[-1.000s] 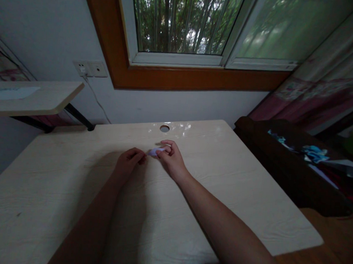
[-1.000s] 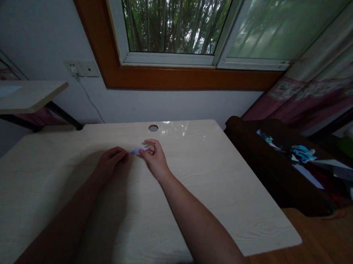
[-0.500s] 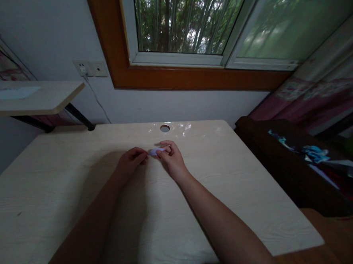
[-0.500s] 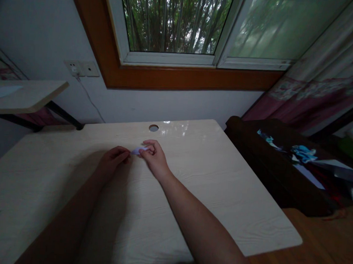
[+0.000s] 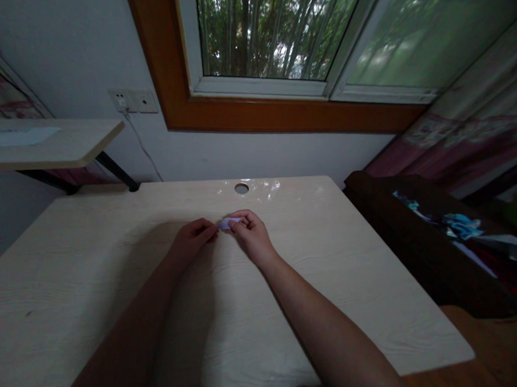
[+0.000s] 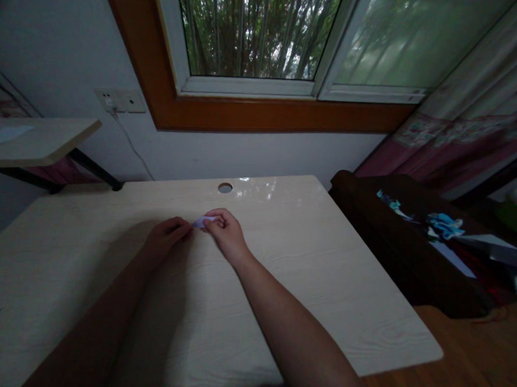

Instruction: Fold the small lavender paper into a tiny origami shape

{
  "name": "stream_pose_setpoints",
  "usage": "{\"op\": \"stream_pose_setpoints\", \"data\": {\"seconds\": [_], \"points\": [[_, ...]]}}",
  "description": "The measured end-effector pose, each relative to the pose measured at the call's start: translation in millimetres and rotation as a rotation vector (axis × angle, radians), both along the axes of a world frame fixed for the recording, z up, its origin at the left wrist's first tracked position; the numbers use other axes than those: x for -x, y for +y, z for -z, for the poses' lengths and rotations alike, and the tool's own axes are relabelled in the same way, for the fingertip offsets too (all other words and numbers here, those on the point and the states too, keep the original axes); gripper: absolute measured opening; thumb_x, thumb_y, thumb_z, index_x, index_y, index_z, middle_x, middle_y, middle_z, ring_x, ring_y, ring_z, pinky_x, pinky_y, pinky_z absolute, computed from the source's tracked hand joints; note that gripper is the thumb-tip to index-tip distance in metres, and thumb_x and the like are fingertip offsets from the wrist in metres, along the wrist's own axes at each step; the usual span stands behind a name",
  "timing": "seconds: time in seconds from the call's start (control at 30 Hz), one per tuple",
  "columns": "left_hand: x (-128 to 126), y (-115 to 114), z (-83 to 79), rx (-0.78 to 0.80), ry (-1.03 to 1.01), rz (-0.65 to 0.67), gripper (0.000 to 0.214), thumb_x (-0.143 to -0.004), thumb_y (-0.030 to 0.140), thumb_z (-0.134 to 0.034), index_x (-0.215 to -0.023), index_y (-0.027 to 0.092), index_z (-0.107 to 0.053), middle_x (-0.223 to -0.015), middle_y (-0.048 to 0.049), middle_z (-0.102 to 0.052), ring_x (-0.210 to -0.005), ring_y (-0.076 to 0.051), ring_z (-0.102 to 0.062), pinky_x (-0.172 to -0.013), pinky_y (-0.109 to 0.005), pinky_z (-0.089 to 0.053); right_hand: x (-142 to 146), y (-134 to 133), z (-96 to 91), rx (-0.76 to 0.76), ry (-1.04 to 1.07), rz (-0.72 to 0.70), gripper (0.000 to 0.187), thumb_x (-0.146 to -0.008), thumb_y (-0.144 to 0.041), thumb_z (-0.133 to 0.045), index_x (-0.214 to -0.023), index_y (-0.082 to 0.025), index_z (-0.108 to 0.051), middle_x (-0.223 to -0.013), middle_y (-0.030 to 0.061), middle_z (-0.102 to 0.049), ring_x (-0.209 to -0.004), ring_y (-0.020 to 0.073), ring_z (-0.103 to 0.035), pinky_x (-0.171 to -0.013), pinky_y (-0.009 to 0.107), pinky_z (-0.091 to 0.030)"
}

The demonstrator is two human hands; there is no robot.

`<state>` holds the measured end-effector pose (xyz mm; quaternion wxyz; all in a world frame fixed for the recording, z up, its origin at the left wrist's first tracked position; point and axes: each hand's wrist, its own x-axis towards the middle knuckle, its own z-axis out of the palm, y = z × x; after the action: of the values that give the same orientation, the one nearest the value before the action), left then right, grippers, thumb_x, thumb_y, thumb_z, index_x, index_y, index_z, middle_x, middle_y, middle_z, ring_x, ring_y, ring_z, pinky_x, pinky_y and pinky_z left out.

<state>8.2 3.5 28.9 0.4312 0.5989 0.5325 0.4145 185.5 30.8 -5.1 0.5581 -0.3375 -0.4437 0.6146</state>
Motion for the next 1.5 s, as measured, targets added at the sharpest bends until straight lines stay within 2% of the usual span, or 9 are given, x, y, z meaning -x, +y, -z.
{"op": "stream_pose_setpoints", "data": {"seconds": [0.5, 0.7, 0.93, 1.3, 1.5], "points": [[1, 1, 3.5, 0.014, 0.007, 0.043, 0.030, -0.081, 0.045, -0.064, -0.072, 0.017, -0.069, -0.069, -0.0024, -0.068, -0.068, -0.016, -0.062, -0.068, -0.026, -0.050, -1, -2, 0.0, -0.046, -0.097, -0.034, 0.024, -0.073, -0.034, -0.078, -0.092, -0.023, -0.068, -0.077, -0.0014, -0.069, -0.071, 0.0135, -0.065, -0.074, 0.030, -0.054], [1, 2, 3.5, 0.020, -0.014, 0.001, 0.029, -0.079, 0.045, -0.066, -0.070, 0.017, -0.068, -0.069, -0.0027, -0.068, -0.068, -0.016, -0.061, -0.068, -0.026, -0.050, -1, -2, -6.1, -0.029, -0.027, -0.017, 0.025, -0.078, -0.038, -0.074, -0.097, -0.022, -0.068, -0.076, -0.0001, -0.070, -0.071, 0.0145, -0.066, -0.074, 0.031, -0.054], [1, 1, 1.3, 0.017, -0.022, -0.051, 0.026, -0.080, 0.041, -0.065, -0.072, 0.017, -0.068, -0.070, -0.0029, -0.069, -0.069, -0.016, -0.061, -0.069, -0.026, -0.049, -1, 2, -4.0, -0.034, 0.043, 0.051, 0.025, -0.083, -0.043, -0.070, -0.095, -0.021, -0.066, -0.078, 0.0014, -0.071, -0.068, 0.0141, -0.065, -0.069, 0.030, -0.052], [4, 3, 8.4, 0.010, -0.039, -0.048, 0.029, -0.083, 0.043, -0.063, -0.074, 0.016, -0.068, -0.070, -0.0017, -0.067, -0.069, -0.015, -0.059, -0.069, -0.025, -0.045, -2, 1, -1.8, -0.039, 0.010, 0.041, 0.025, -0.082, -0.042, -0.071, -0.094, -0.021, -0.067, -0.081, 0.0019, -0.071, -0.066, 0.0124, -0.062, -0.065, 0.027, -0.050], [5, 2, 9.0, -0.006, -0.046, -0.050, 0.030, -0.085, 0.043, -0.059, -0.072, 0.017, -0.066, -0.069, -0.0011, -0.065, -0.068, -0.015, -0.057, -0.068, -0.025, -0.044, -2, -3, -9.7, -0.072, -0.010, 0.066, 0.024, -0.079, -0.036, -0.073, -0.099, -0.024, -0.069, -0.083, 0.0001, -0.069, -0.065, 0.0113, -0.061, -0.067, 0.028, -0.051]]}}
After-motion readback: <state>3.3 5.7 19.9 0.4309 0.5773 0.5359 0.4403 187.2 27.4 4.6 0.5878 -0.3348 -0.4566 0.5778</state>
